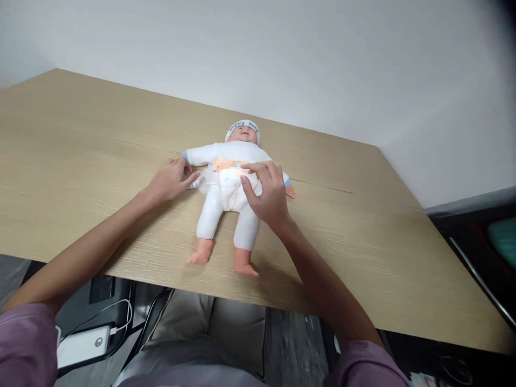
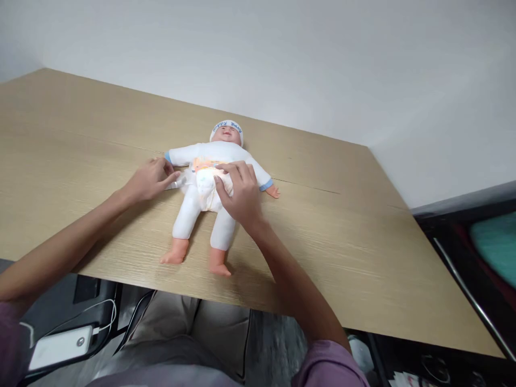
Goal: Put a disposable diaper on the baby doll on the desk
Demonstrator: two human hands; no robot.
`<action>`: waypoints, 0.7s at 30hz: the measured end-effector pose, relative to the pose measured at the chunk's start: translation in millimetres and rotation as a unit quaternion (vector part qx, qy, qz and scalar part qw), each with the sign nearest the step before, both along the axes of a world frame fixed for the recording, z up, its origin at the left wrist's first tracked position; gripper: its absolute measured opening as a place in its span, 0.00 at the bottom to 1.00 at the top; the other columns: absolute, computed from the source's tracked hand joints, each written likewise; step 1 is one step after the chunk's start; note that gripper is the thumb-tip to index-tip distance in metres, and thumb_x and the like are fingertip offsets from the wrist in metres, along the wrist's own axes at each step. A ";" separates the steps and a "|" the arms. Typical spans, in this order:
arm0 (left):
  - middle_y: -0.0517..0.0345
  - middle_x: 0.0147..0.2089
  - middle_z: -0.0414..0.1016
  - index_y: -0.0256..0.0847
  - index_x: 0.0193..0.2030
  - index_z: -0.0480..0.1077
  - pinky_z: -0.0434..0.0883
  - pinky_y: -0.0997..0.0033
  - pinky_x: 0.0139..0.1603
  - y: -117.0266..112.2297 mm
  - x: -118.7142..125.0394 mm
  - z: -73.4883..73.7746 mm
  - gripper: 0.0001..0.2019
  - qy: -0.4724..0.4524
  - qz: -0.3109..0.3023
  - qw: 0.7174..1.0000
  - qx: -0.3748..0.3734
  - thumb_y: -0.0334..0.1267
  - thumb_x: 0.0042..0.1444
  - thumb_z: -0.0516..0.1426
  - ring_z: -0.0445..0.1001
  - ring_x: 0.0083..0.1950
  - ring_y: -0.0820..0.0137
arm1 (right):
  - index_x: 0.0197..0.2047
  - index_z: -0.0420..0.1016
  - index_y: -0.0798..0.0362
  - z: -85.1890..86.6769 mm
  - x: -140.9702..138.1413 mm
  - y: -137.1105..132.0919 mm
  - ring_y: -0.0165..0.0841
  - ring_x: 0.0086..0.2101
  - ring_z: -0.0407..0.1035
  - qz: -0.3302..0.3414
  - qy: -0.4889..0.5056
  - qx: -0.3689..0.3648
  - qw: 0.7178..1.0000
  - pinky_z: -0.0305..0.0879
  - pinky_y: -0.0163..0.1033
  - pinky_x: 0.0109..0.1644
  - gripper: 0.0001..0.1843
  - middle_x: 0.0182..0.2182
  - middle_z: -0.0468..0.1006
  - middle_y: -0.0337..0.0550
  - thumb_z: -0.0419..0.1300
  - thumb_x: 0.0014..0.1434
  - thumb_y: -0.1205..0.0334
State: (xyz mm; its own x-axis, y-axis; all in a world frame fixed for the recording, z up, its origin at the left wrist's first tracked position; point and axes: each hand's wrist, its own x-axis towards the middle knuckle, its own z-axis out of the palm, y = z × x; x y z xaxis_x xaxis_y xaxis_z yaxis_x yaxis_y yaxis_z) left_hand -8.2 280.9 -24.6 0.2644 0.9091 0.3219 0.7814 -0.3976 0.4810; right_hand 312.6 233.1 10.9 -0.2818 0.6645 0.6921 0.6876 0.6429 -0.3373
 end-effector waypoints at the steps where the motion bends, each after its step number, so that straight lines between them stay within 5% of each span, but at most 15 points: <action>1: 0.44 0.43 0.80 0.45 0.42 0.70 0.72 0.47 0.58 -3.3 -1.9 -2.3 0.23 0.020 -0.007 1.000 -0.013 0.65 0.72 0.56 0.76 0.50 0.48 | 0.61 0.81 0.47 6.8 -8.6 4.5 0.49 0.51 0.76 0.018 -0.012 -0.011 1.000 0.74 0.58 0.64 0.16 0.49 0.81 0.51 0.57 0.81 0.52; 4: 0.46 0.38 0.78 0.46 0.37 0.70 0.72 0.51 0.53 -2.0 -4.6 -8.4 0.22 0.051 -0.010 0.997 -0.055 0.63 0.67 0.61 0.76 0.45 0.50 | 0.60 0.81 0.48 18.8 -31.4 23.7 0.50 0.51 0.74 0.054 -0.055 -0.046 0.996 0.73 0.57 0.63 0.14 0.50 0.80 0.51 0.60 0.79 0.54; 8: 0.52 0.30 0.76 0.46 0.28 0.70 0.67 0.60 0.41 13.3 -11.5 -4.8 0.22 0.045 -0.029 0.986 -0.158 0.59 0.64 0.62 0.72 0.35 0.59 | 0.64 0.79 0.50 13.0 -46.5 50.5 0.53 0.55 0.73 0.066 -0.105 -0.099 0.987 0.72 0.60 0.64 0.18 0.53 0.81 0.53 0.63 0.76 0.54; 14: 0.57 0.30 0.72 0.45 0.28 0.74 0.63 0.63 0.37 27.9 -20.2 24.2 0.23 -0.148 -0.064 0.951 -0.262 0.63 0.60 0.65 0.67 0.33 0.65 | 0.74 0.75 0.53 -4.4 -48.3 62.5 0.57 0.58 0.74 0.062 -0.106 -0.121 0.985 0.71 0.66 0.67 0.30 0.55 0.83 0.57 0.64 0.74 0.51; 21: 0.54 0.30 0.72 0.44 0.27 0.76 0.64 0.58 0.40 36.3 42.7 47.8 0.21 -0.270 -0.083 0.923 -0.263 0.58 0.62 0.67 0.67 0.34 0.65 | 0.79 0.70 0.52 -10.9 -50.6 65.4 0.56 0.57 0.76 0.065 -0.050 -0.131 0.988 0.72 0.66 0.68 0.40 0.52 0.85 0.54 0.68 0.73 0.42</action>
State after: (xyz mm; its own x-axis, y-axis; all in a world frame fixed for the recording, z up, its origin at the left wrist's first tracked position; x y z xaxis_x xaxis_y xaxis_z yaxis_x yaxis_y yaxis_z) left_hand 34.5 317.2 23.1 0.3449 0.9383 -0.0263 0.3213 -0.0916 0.9425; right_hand 261.9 298.5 0.0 -0.4349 0.7709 0.4655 0.6433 0.6276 -0.4384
